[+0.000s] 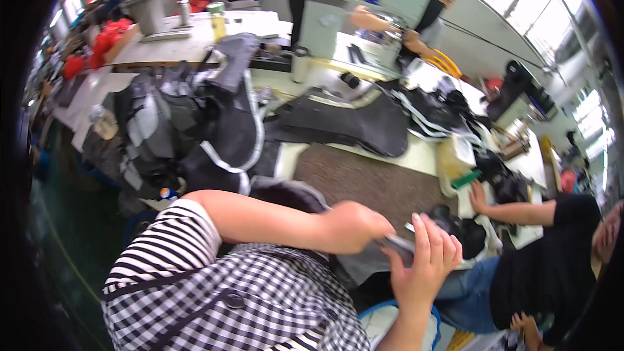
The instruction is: Assembling shoe upper components by inserting linings and reinforcement pieces.
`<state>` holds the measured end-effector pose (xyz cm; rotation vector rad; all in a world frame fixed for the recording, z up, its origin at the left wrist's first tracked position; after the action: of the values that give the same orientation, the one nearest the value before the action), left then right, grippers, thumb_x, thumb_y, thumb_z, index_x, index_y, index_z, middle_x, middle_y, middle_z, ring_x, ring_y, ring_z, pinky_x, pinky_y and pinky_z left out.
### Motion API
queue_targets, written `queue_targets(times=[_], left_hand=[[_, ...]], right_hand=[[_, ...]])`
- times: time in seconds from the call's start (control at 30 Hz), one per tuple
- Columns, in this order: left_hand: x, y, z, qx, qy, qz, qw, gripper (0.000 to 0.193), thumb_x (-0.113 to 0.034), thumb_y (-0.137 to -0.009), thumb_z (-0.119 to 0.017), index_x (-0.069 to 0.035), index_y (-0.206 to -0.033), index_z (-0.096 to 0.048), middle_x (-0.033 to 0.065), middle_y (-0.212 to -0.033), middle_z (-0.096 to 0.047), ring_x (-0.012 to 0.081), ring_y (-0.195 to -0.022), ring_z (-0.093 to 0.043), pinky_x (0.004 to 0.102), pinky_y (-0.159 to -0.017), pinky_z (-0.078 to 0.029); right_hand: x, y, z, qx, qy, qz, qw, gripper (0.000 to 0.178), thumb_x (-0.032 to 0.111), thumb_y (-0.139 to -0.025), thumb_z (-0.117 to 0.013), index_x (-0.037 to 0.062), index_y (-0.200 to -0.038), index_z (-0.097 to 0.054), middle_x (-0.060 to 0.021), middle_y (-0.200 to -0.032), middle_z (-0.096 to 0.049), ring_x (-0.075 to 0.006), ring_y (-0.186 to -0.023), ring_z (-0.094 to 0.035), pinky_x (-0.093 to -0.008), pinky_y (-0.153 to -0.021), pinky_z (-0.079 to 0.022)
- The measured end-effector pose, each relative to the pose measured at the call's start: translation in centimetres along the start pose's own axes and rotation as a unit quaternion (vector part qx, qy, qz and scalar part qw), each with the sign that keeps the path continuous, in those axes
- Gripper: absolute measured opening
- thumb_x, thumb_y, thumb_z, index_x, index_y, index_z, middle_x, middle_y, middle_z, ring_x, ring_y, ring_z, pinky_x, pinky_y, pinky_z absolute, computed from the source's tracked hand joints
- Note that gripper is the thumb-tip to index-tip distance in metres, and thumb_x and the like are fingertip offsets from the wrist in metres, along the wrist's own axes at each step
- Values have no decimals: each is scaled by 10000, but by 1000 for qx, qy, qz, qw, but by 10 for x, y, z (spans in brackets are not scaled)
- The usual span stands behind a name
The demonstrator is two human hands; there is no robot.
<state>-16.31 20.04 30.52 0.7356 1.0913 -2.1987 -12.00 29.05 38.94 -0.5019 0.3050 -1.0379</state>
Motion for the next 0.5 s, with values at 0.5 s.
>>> queue_targets(times=[0.5], left_hand=[[78, 15, -9, -20, -176, 14, 984, 216, -217, -714, -725, -83, -852, -625, 100, -822, -638, 305, -775, -637, 432, -703, -491]], right_hand=[[-88, 70, -88, 56, -263, -219, 938, 206, 1, -844, -618, 5, -1041, -675, -177, -930, -690, -301, -885, -672, -340, -825, -502]])
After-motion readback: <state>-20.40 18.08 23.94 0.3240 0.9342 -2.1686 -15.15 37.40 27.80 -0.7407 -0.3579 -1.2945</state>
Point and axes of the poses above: each hand's wrist, its own y-axis away from the middle knuckle, its own z-axis out of the back of the hand, x = y × z, the point moved 9 cm from there along -y, towards the middle knuckle
